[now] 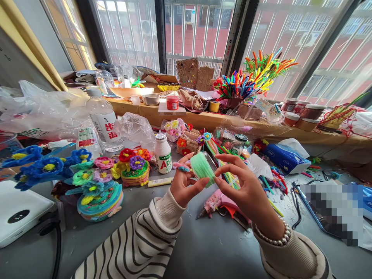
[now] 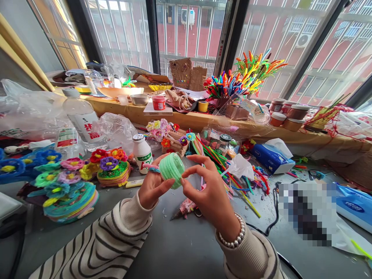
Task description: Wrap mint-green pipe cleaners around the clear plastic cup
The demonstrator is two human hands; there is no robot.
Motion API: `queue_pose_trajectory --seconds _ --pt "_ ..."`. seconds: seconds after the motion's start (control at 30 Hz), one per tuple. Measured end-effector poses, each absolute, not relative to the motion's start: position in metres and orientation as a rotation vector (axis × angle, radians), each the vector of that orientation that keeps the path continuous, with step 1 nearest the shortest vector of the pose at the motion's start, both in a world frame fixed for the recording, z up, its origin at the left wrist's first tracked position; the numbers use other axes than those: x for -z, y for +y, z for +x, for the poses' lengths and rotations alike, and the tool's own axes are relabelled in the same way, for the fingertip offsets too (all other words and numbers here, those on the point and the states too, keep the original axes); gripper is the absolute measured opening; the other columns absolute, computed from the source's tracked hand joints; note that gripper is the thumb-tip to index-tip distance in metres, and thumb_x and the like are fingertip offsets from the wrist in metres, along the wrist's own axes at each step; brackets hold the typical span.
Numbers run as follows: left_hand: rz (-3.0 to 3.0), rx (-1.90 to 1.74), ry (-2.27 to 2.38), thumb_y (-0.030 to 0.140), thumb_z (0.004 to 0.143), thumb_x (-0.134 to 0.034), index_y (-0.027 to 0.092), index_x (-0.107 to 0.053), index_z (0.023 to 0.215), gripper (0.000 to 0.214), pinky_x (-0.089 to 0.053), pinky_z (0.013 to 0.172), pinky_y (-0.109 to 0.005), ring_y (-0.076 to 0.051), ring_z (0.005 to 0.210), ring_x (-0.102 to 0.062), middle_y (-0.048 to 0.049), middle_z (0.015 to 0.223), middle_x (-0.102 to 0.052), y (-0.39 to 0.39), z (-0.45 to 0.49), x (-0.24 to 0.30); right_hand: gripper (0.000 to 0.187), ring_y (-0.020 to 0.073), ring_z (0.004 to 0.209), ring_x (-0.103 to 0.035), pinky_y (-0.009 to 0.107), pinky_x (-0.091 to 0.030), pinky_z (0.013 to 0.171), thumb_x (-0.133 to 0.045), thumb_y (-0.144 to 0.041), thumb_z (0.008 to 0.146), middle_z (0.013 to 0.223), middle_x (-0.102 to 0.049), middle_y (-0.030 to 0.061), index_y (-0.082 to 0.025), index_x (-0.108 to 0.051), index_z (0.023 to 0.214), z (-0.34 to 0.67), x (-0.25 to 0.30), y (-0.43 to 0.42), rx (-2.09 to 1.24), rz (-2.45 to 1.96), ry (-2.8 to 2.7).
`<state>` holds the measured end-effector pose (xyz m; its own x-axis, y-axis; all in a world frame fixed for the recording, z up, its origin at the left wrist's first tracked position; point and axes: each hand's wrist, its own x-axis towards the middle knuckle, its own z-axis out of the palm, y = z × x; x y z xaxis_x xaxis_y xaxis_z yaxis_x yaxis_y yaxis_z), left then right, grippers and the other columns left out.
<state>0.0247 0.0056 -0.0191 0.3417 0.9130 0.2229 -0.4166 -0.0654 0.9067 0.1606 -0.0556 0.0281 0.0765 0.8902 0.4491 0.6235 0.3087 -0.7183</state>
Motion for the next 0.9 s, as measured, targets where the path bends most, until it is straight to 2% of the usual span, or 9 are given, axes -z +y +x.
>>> queue_pose_trajectory --seconds 0.33,0.6,0.9 --pt "1.169 -1.187 0.548 0.033 0.055 -0.073 0.022 -0.034 0.121 0.077 -0.044 0.072 -0.030 -0.016 0.078 -0.059 -0.0057 0.103 -0.056 0.0054 0.0248 0.0180 0.001 0.0203 0.110 -0.046 0.039 -0.028 0.098 -0.059 -0.023 0.070 0.114 -0.052 0.0033 -0.023 -0.058 0.070 0.1602 -0.0290 -0.0554 -0.357 -1.404 -1.638" --pt "1.213 -1.129 0.552 0.036 0.056 -0.072 0.023 -0.031 0.121 0.078 -0.045 0.071 -0.029 -0.017 0.082 -0.059 -0.0057 0.106 -0.054 0.0081 0.0224 0.0199 0.003 0.0193 0.109 -0.046 0.038 -0.028 0.098 -0.059 -0.024 0.070 0.113 -0.052 0.0037 -0.022 -0.057 0.069 0.1592 -0.0305 -0.0554 -0.379 -1.410 -1.625" --pt "1.257 -1.086 0.600 0.040 0.058 -0.070 0.021 -0.027 0.120 0.078 -0.046 0.065 -0.027 -0.019 0.088 -0.058 -0.0099 0.113 -0.051 0.0120 0.0209 0.0219 0.006 0.0195 0.110 -0.046 0.038 -0.029 0.098 -0.059 -0.028 0.072 0.112 -0.052 0.0046 -0.022 -0.060 0.074 0.1641 -0.0253 -0.0528 -0.457 -1.381 -1.616"
